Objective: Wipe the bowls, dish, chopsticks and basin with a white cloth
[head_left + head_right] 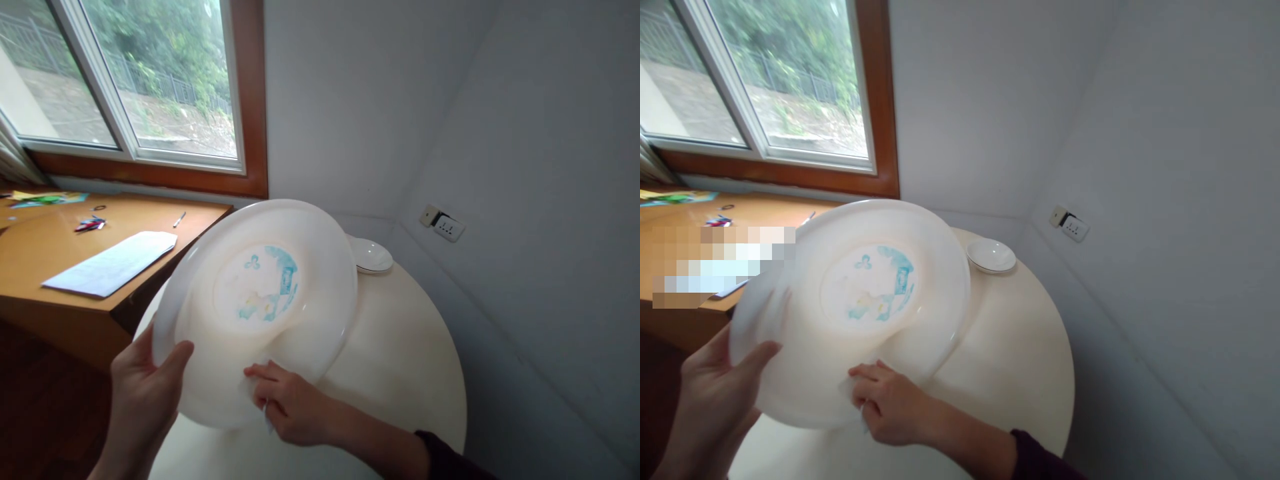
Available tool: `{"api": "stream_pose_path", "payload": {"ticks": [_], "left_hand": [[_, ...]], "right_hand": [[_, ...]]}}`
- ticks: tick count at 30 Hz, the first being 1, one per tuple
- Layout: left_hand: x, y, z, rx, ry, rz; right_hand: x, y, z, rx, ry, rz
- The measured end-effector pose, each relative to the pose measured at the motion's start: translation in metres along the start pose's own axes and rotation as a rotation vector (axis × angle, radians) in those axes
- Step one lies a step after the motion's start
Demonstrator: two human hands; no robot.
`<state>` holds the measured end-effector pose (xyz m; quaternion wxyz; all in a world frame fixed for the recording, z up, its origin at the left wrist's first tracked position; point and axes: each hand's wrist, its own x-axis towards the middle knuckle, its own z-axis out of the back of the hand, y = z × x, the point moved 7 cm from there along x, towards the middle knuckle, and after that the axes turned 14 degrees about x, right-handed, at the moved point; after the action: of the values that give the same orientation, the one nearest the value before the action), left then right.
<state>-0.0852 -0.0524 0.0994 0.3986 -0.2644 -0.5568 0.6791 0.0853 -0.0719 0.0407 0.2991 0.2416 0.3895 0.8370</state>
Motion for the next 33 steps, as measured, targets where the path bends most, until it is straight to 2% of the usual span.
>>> {"api": "stream_pose_path", "payload": {"ticks": [3, 7, 11, 16, 22, 26, 33], "left_hand": [[0.002, 0.003, 0.0, -0.127, -0.024, 0.089], [0.005, 0.006, -0.003, -0.309, -0.013, 0.192], [0.011, 0.009, -0.004, -0.408, 0.005, 0.199], [0.024, 0.021, 0.0, -0.412, -0.02, 0.228], [0.042, 0.041, 0.008, -0.405, -0.026, 0.323], [0.052, 0.048, 0.012, -0.401, 0.001, 0.317], [0.062, 0.055, 0.017, -0.299, -0.028, 0.325]], "right_hand": [[-0.009, -0.007, -0.001, -0.142, 0.013, -0.029], [-0.02, -0.01, -0.001, -0.315, -0.1, -0.001], [-0.02, -0.011, -0.009, -0.492, -0.106, 0.067], [-0.005, -0.002, -0.007, -0.6, -0.189, 0.194], [0.015, 0.016, 0.001, -0.636, -0.098, 0.162], [0.023, 0.022, 0.001, -0.666, -0.031, 0.158], [0.031, 0.029, 0.001, -0.72, 0.009, 0.211]]}}
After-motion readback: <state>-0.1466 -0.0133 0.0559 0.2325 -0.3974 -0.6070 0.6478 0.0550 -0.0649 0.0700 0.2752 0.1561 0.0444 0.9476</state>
